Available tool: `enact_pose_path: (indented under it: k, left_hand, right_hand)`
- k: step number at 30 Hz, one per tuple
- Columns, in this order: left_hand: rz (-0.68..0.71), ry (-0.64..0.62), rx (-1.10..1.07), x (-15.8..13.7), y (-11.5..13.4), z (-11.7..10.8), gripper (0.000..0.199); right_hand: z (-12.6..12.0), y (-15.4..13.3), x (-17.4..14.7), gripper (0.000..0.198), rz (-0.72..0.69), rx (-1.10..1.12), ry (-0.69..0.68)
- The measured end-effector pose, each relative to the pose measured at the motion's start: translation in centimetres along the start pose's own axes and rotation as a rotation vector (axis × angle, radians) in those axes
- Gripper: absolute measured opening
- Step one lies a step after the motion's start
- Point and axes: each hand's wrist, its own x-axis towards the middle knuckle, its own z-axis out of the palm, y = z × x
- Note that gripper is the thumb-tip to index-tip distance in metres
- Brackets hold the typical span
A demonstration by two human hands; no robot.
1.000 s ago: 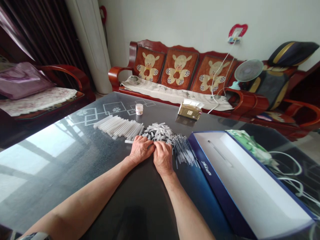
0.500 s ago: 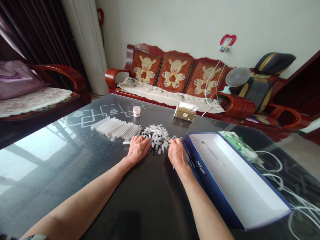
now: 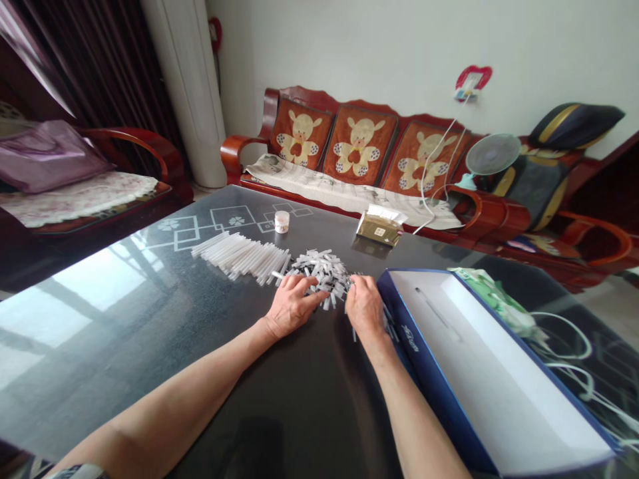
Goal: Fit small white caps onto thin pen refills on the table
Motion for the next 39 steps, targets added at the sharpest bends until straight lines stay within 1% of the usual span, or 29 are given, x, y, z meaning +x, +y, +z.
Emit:
enact_pose_path:
  k: [1, 2, 4, 6, 8, 9, 10, 12, 14, 17, 19, 20, 22, 26, 30, 33, 36, 39]
  left_hand:
    - [0.029, -0.013, -0.022, 0.0, 0.3, -0.2, 0.028]
    - [0.054, -0.03, -0.048, 0.1, 0.5, -0.3, 0.029]
    - [0.083, -0.063, -0.1, 0.1, 0.8, -0.5, 0.031]
    - [0.089, -0.07, -0.14, 0.1, 0.9, -0.6, 0.033]
    - [0.104, -0.063, -0.176, 0.0, 1.1, -0.6, 0.034]
    - [0.117, -0.057, -0.194, 0.0, 1.1, -0.6, 0.034]
    - [0.133, -0.051, -0.21, 0.0, 1.2, -0.5, 0.034]
    - [0.158, -0.033, -0.237, -0.1, 1.1, -0.3, 0.035]
    - [0.161, 0.025, -0.26, -0.1, 0.9, -0.1, 0.033]
    - [0.106, 0.145, -0.279, -0.2, 0.3, 0.6, 0.027]
    - [0.04, 0.185, -0.255, -0.3, -0.2, 1.0, 0.024]
    - [0.003, 0.187, -0.225, -0.4, -0.4, 1.2, 0.024]
    - [-0.062, 0.17, -0.138, -0.5, -0.7, 1.5, 0.023]
    - [-0.128, 0.067, 0.036, -0.5, -0.5, 1.3, 0.024]
    - [-0.192, -0.097, 0.08, -0.2, 0.0, 0.7, 0.026]
    - [-0.266, -0.191, 0.061, 0.0, 0.2, 0.6, 0.029]
    - [-0.308, -0.242, 0.037, 0.1, 0.2, 0.6, 0.031]
    - [-0.321, -0.245, 0.038, 0.1, 0.4, 0.6, 0.033]
  right_hand:
    - [0.3, -0.9, -0.1, 0.024, 0.051, 0.146, -0.026]
    - [0.6, -1.7, -0.3, 0.023, 0.139, 0.317, -0.076]
    - [1.2, -3.0, -0.4, 0.026, 0.37, 0.68, -0.229]
    - [1.6, -3.7, -0.4, 0.029, 0.568, 0.968, -0.4]
    - [1.7, -4.1, -0.2, 0.031, 0.657, 1.113, -0.527]
    - [1.7, -4.3, 0.0, 0.031, 0.673, 1.146, -0.558]
    - [1.7, -4.4, 0.2, 0.03, 0.683, 1.173, -0.56]
    - [1.7, -4.8, 0.8, 0.025, 0.728, 1.243, -0.486]
    - [1.7, -5.0, 1.4, 0.018, 0.826, 1.343, -0.344]
    - [1.6, -4.8, 2.0, 0.014, 1.022, 1.449, -0.142]
    - [1.5, -4.5, 2.0, 0.014, 1.119, 1.444, -0.029]
    - [1.5, -4.3, 1.9, 0.013, 1.136, 1.425, 0.019]
    - [1.6, -4.1, 1.5, 0.013, 1.099, 1.383, 0.09]
    - [2.5, -4.6, 0.5, 0.03, 0.902, 1.331, 0.153]
    - [4.2, -5.7, -0.8, 0.042, 0.772, 1.311, 0.113]
    - [5.2, -6.2, -1.6, 0.043, 0.72, 1.305, 0.059]
    - [5.5, -6.3, -1.9, 0.038, 0.689, 1.291, 0.047]
    - [5.3, -6.6, -1.8, 0.034, 0.69, 1.312, 0.073]
